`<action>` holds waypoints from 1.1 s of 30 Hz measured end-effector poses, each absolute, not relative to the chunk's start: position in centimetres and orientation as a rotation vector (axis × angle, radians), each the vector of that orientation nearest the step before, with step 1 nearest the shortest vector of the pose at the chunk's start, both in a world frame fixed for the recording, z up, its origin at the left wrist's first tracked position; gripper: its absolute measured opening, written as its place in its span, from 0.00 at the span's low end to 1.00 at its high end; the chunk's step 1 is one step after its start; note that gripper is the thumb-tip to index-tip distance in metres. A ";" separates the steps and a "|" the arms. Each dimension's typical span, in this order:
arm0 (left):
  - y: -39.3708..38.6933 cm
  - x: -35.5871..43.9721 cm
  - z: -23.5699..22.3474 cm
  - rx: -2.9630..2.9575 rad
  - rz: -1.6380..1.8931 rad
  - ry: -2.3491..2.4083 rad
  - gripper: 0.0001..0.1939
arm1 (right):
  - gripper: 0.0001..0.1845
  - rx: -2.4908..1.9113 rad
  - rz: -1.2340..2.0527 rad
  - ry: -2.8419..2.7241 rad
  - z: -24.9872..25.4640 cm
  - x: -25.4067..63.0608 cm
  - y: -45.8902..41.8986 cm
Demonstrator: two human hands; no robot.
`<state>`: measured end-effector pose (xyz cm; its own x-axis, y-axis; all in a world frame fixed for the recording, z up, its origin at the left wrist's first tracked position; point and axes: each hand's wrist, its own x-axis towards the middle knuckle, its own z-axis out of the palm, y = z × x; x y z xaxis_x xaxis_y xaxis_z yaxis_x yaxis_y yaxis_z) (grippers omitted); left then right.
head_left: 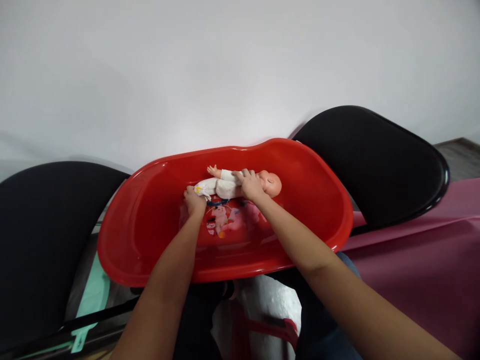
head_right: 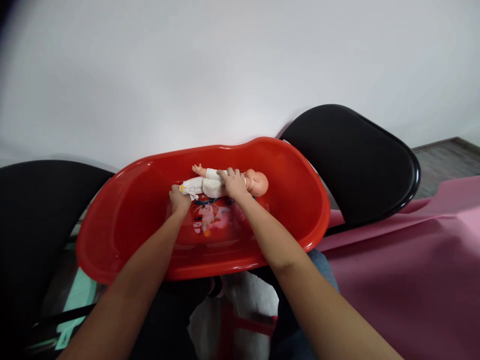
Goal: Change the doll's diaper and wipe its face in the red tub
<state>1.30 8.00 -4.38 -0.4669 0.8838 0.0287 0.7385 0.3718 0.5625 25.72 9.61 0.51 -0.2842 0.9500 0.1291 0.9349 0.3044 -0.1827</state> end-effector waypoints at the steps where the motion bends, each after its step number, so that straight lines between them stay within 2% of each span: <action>1: 8.0 1.3 -4.3 1.419 0.760 2.371 0.19 | 0.32 -1.736 0.107 -2.359 0.5 25.7 9.6; 10: 8.2 1.8 -5.2 1.381 0.841 2.297 0.18 | 0.32 -1.731 0.087 -2.343 0.3 25.8 9.8; 18: 8.2 6.4 -5.6 1.598 1.121 1.976 0.17 | 0.32 -1.746 0.096 -2.335 0.6 25.9 9.7; 24: 7.6 5.2 -6.3 1.790 0.809 1.955 0.20 | 0.33 -1.739 0.105 -2.346 0.5 25.9 9.7; 29: 7.3 2.7 -6.9 1.876 0.407 2.104 0.21 | 0.32 -1.722 0.114 -2.327 0.5 25.9 9.6; 33: 6.9 1.4 -6.6 1.883 0.235 2.212 0.22 | 0.33 -1.723 0.109 -2.332 0.4 25.9 9.7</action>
<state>1.39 6.89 -6.61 -0.1505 0.9863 -0.0679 0.9500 0.1632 0.2663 25.87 9.74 0.39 -0.2762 0.9498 0.1472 0.9320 0.3021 -0.2005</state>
